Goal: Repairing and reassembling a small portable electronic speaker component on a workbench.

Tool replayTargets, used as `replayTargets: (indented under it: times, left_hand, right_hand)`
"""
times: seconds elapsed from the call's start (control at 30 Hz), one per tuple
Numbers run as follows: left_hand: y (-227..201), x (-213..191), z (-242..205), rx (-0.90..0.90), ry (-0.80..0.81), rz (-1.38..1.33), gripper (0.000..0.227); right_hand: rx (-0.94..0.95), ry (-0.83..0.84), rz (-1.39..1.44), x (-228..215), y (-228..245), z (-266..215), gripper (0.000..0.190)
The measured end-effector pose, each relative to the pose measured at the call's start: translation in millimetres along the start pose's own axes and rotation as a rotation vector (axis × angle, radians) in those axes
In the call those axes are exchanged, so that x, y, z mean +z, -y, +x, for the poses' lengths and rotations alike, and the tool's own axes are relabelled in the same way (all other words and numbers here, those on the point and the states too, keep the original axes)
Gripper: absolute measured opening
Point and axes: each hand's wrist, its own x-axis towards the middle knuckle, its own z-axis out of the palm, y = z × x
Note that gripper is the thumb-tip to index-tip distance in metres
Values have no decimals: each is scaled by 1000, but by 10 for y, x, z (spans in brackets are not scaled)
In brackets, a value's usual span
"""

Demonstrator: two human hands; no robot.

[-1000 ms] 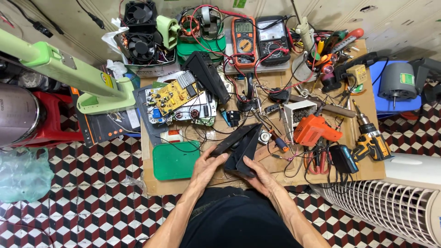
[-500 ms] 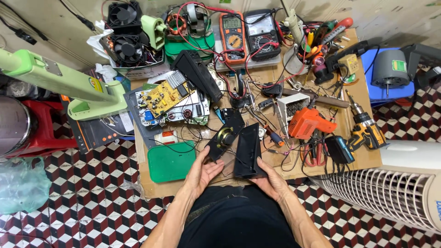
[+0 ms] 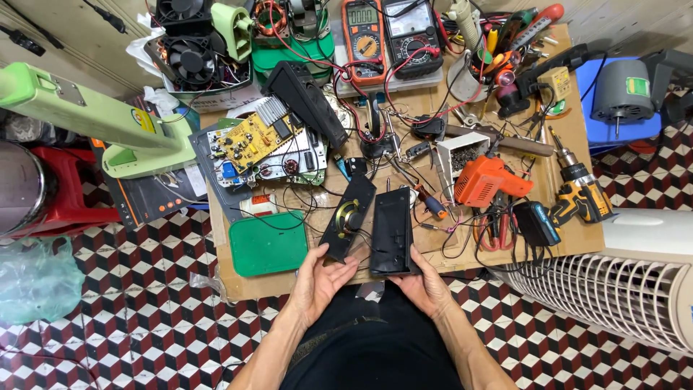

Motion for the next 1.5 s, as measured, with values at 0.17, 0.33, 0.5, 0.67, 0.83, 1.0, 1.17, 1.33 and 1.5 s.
replayTargets:
  times: [0.17, 0.33, 0.5, 0.67, 0.83, 1.0, 1.17, 1.33, 1.5]
  left_hand:
    - [-10, 87, -99, -23, -20, 0, 85]
    - [50, 20, -98, 5, 38, -40, 80]
    - [67, 161, -173, 241, -35, 349, 68]
    - [102, 150, -138, 394, -46, 661, 63]
    - [115, 280, -217, 484, 27, 851, 63]
    - [-20, 359, -200, 730, 24, 1428, 76]
    - [-132, 287, -179, 725, 73, 1457, 90]
    - [-194, 286, -169, 789, 89, 1464, 95]
    - [-212, 302, -133, 823, 67, 1473, 96]
  right_hand:
    - [-38, 6, -18, -3, -40, 90, 50]
    - [-53, 21, 30, 92, -10, 138, 48]
    - [-33, -81, -78, 321, -13, 221, 46]
    - [-239, -284, -530, 160, -34, 251, 42]
    - [-446, -334, -624, 603, 209, 24, 42]
    - [-421, -37, 46, 330, 289, 385, 40]
    - [-359, -98, 128, 577, 436, 240, 49]
    - [-373, -142, 25, 622, 475, 258, 49]
    - [-317, -119, 1, 578, 554, 287, 41]
